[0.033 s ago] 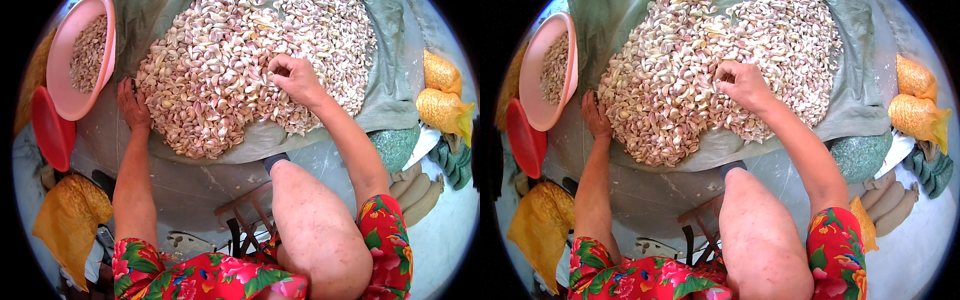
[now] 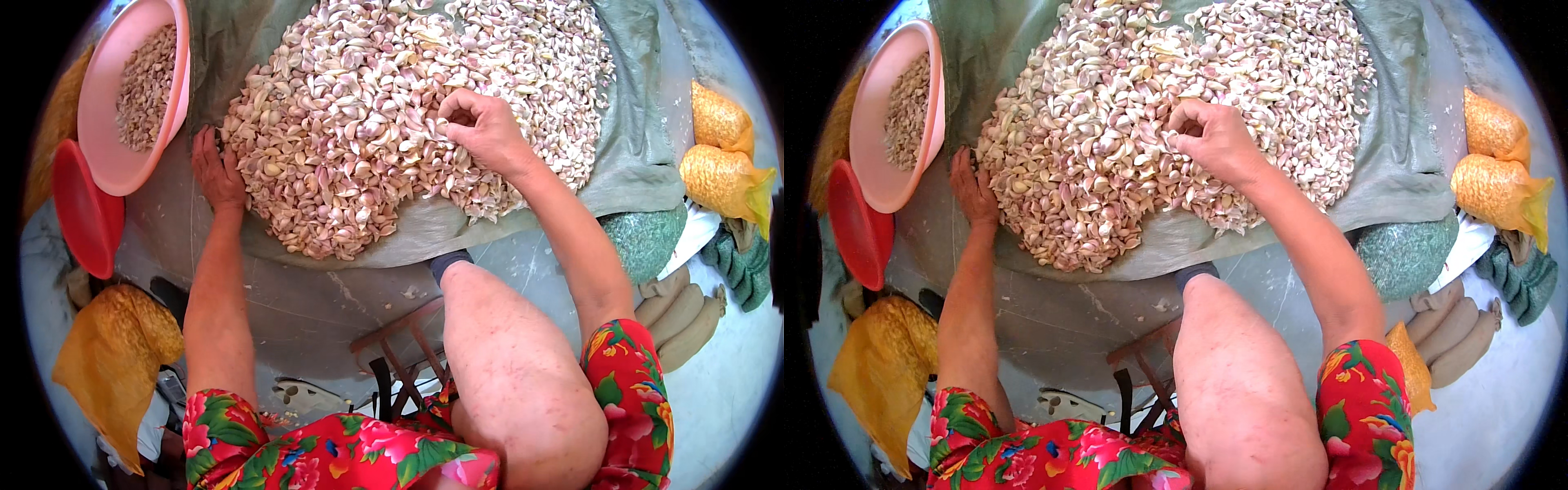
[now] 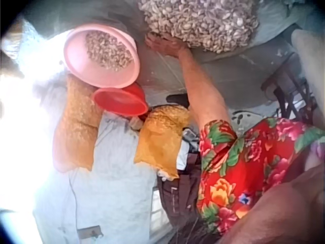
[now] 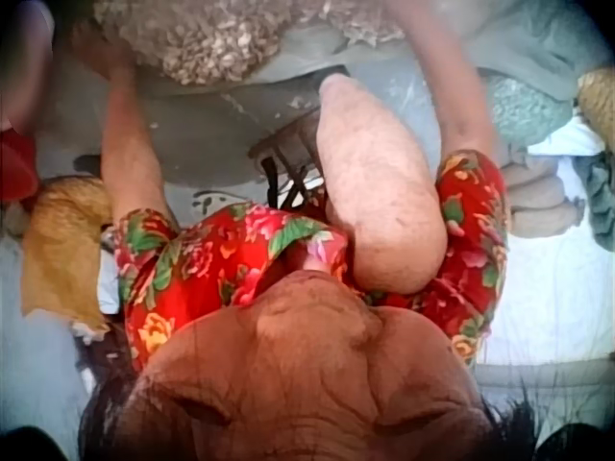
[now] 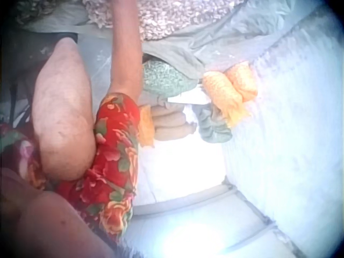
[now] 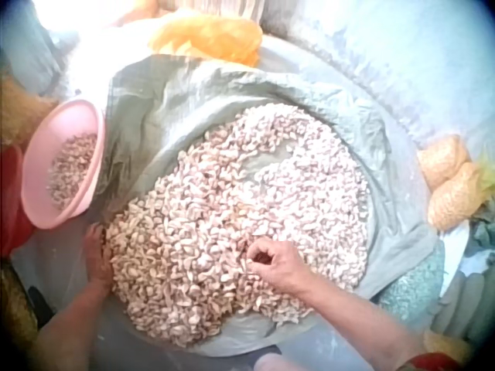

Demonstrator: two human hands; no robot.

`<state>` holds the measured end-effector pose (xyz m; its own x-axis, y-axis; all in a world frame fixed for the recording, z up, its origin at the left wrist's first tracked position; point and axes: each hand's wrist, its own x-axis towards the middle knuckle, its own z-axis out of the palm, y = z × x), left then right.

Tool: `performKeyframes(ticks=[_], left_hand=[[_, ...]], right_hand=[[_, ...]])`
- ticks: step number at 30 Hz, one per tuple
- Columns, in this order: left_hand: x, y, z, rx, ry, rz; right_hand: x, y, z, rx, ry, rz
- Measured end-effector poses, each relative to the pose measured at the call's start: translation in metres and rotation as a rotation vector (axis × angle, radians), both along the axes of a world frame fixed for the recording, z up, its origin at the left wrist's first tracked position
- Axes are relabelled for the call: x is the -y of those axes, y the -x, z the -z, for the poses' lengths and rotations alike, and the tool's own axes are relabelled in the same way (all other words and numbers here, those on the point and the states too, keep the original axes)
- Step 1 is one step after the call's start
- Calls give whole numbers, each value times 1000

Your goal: The person picks up individual garlic cloves from a large pile on a cloth and peels the skin off by hand, placing the peeled cloves into a pink bowl.

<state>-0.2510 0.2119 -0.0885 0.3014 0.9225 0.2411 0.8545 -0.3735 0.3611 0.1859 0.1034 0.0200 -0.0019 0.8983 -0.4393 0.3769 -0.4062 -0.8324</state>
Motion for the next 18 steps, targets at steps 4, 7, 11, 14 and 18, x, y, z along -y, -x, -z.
performKeyframes(ticks=[4,7,11,14,18], left_hand=[[-19,39,-15,364,257,-95],[8,-28,-57,431,153,-195],[83,-146,-119,981,604,-14],[134,-203,-134,950,792,70],[163,-229,-131,1038,827,-17]], right_hand=[[7,15,-14,-446,41,188],[21,2,-25,-530,92,224],[34,5,-37,-629,126,293],[41,16,-36,-632,173,267],[47,29,-40,-710,303,366]])
